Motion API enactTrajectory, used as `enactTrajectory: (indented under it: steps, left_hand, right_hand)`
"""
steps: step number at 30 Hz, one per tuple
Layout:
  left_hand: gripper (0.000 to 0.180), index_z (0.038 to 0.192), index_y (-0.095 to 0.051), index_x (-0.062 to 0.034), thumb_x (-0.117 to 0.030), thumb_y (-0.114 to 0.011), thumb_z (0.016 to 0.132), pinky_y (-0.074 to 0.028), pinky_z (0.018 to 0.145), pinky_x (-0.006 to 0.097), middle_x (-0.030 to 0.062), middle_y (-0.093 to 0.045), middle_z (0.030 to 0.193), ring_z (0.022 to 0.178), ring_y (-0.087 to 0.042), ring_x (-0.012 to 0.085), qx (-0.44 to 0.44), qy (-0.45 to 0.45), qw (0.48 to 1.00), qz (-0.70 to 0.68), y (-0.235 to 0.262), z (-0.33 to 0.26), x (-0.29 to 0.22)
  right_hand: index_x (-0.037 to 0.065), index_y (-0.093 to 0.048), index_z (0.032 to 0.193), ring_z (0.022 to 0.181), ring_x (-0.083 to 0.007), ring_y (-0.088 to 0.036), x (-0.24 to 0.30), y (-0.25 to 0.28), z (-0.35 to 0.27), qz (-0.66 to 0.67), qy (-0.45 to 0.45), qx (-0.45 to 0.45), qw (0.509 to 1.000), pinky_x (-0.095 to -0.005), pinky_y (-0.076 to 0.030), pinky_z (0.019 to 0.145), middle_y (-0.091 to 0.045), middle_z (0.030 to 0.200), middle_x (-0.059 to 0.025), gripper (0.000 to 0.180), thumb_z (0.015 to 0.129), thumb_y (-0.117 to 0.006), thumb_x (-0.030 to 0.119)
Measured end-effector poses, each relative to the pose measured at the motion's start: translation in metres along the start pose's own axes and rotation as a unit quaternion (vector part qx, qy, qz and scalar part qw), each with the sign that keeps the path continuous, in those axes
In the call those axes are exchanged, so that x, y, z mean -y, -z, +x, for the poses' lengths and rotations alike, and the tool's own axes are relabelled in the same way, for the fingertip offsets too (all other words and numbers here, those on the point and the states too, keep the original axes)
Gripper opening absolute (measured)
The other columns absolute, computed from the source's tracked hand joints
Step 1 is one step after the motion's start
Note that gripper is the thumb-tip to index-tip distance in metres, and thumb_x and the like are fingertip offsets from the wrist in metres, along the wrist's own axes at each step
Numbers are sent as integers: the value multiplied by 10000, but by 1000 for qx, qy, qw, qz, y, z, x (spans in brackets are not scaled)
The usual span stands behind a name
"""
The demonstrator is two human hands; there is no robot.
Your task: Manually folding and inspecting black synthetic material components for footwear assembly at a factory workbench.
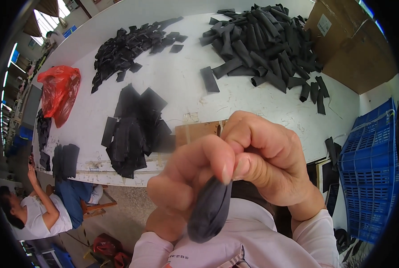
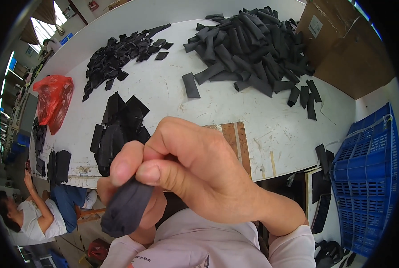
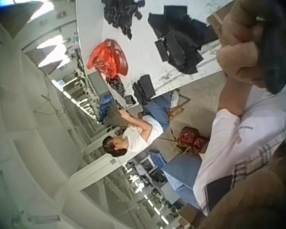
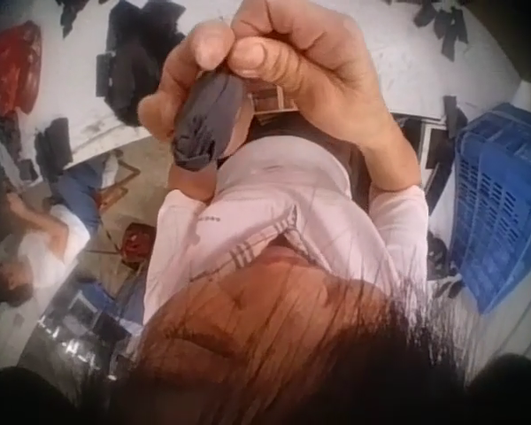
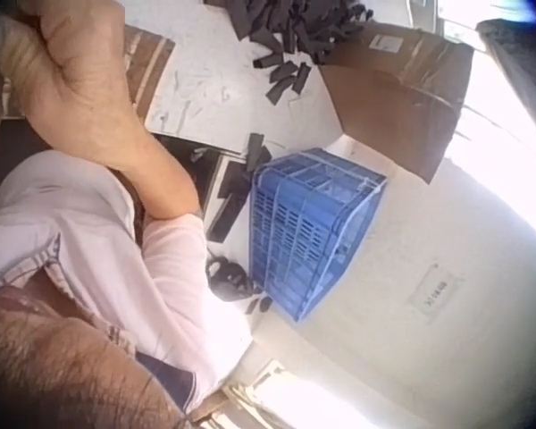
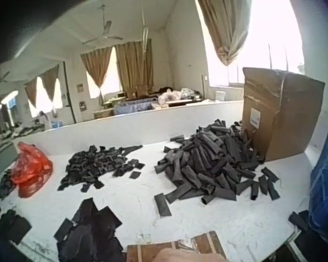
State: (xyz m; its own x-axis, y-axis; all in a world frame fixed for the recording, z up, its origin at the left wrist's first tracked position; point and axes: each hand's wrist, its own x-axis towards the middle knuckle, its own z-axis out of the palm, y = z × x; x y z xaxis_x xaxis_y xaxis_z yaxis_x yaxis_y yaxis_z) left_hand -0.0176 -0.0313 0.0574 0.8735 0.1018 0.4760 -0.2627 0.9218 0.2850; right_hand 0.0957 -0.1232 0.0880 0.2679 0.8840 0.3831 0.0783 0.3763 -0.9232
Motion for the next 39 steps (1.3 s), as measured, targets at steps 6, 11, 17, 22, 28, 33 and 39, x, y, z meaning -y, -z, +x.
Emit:
enactTrajectory:
  steps: [6, 11, 17, 22, 28, 33, 39]
  left_hand:
    - [281, 1107, -456, 44, 2, -378, 840, -216, 260, 169, 112, -602, 806, 293, -305, 21, -307, -3, 930, -201, 73, -13, -3]
    - [280, 1098, -451, 58, -2, -393, 831, -221, 265, 168, 108, -597, 780, 294, -301, 24, -353, -16, 910, -216, 86, -26, 9]
    - [320, 1127, -422, 46, -17, -464, 816, -229, 284, 171, 106, -581, 797, 305, -320, 31, -274, -20, 961, -30, 57, -19, 11]
    - [341, 1139, -418, 22, -72, -539, 835, -353, 417, 178, 101, -572, 810, 473, -445, 46, -392, -22, 880, 266, 74, -32, 15]
    - [157, 927, -544, 30, -72, -582, 814, -405, 778, 244, 131, -581, 859, 847, -522, 142, -195, -156, 624, 740, 64, -10, 7]
    - [65, 824, -553, 21, -21, -592, 792, -408, 746, 247, 102, -585, 872, 792, -518, 137, -276, -259, 726, 575, 47, -8, 17]
    - [117, 856, -555, 16, -76, -604, 803, -434, 726, 257, 123, -592, 883, 826, -529, 140, -328, -185, 788, 487, 66, -13, 27]
  right_hand:
    - [54, -521, 717, 561, -43, -376, -83, 34, -1, 209, -309, -29, 927, -160, -323, 494, -451, 646, 33, 239, 844, -567, 251]
    - [52, -522, 729, 535, -52, -348, -104, 31, -11, 227, -300, -31, 926, -180, -309, 491, -438, 616, 27, 238, 851, -554, 254]
    - [47, -532, 749, 547, -58, -365, -98, 36, 2, 143, -228, 49, 962, -197, -318, 503, -456, 627, 23, 242, 856, -547, 264]
    - [47, -530, 753, 555, -67, -400, -129, 36, -12, 199, -252, 18, 947, -199, -336, 504, -469, 628, 17, 236, 859, -541, 258]
    - [12, -517, 771, 576, -88, -481, -101, 35, -9, -16, -169, -46, 984, -236, -389, 510, -473, 626, -7, 271, 845, -553, 270]
    - [28, -512, 720, 554, -259, -528, -55, 26, 3, -469, 140, 55, 870, -330, -437, 503, -506, 610, -83, 298, 681, -669, 278]
    - [47, -543, 671, 565, -243, -551, -103, 33, -17, -460, 55, 43, 885, -343, -420, 452, -532, 597, -75, 210, 696, -654, 223]
